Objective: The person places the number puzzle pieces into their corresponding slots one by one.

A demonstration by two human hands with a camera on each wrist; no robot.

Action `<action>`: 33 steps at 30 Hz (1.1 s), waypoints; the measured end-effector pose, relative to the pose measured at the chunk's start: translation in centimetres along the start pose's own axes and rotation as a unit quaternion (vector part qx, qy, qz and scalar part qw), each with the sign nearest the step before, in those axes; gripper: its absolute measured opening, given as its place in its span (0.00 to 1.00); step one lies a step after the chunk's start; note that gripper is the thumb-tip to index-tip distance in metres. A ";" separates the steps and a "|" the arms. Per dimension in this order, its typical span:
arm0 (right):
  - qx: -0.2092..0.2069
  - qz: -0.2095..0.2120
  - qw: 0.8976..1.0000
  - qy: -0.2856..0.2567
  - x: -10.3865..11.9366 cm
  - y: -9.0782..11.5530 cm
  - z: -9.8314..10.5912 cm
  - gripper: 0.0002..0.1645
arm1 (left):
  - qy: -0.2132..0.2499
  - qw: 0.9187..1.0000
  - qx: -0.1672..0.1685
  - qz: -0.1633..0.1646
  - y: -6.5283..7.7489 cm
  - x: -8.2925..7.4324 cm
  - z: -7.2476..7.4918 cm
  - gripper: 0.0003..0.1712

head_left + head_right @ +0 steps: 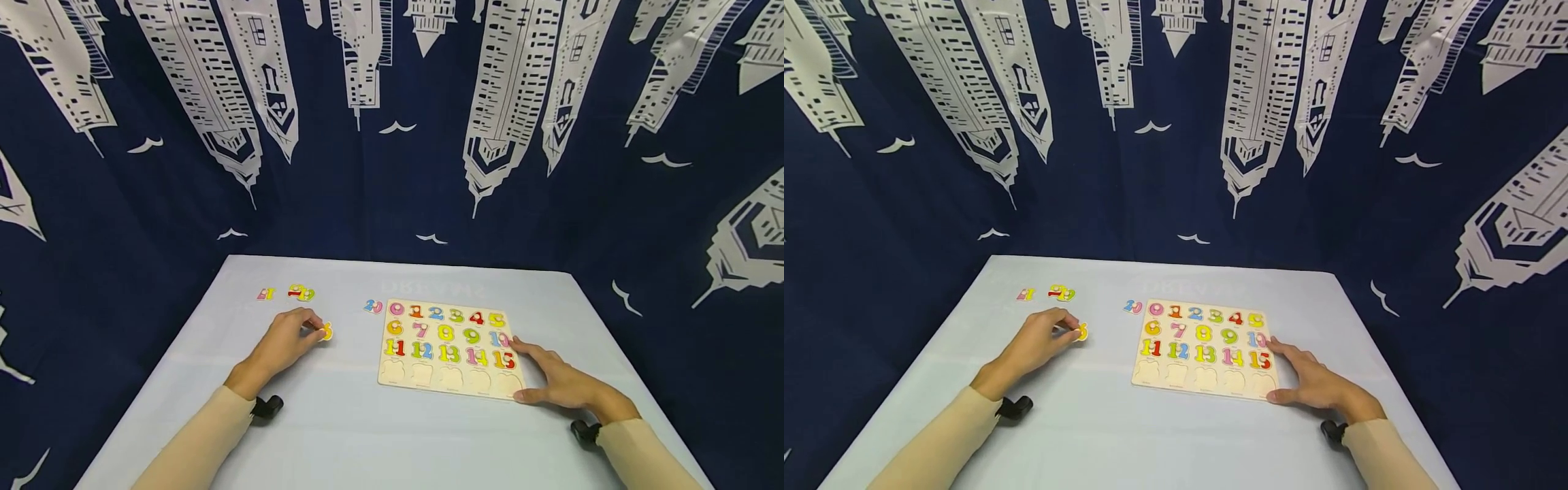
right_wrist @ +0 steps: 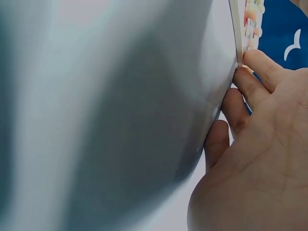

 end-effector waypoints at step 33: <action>-0.003 0.000 1.000 0.007 -0.1 0.1 -0.2 0.70 | -0.031 0.984 0.149 -0.093 -0.8 -7.5 -11.5 0.07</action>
Point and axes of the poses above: each hand's wrist, its own y-axis away from the middle knuckle, its own z-axis out of the back of the hand, x = y × z, the point moved 3 cm from there along -y, towards the middle knuckle, and after that the axes turned 12 degrees about y, right-handed, at the moved point
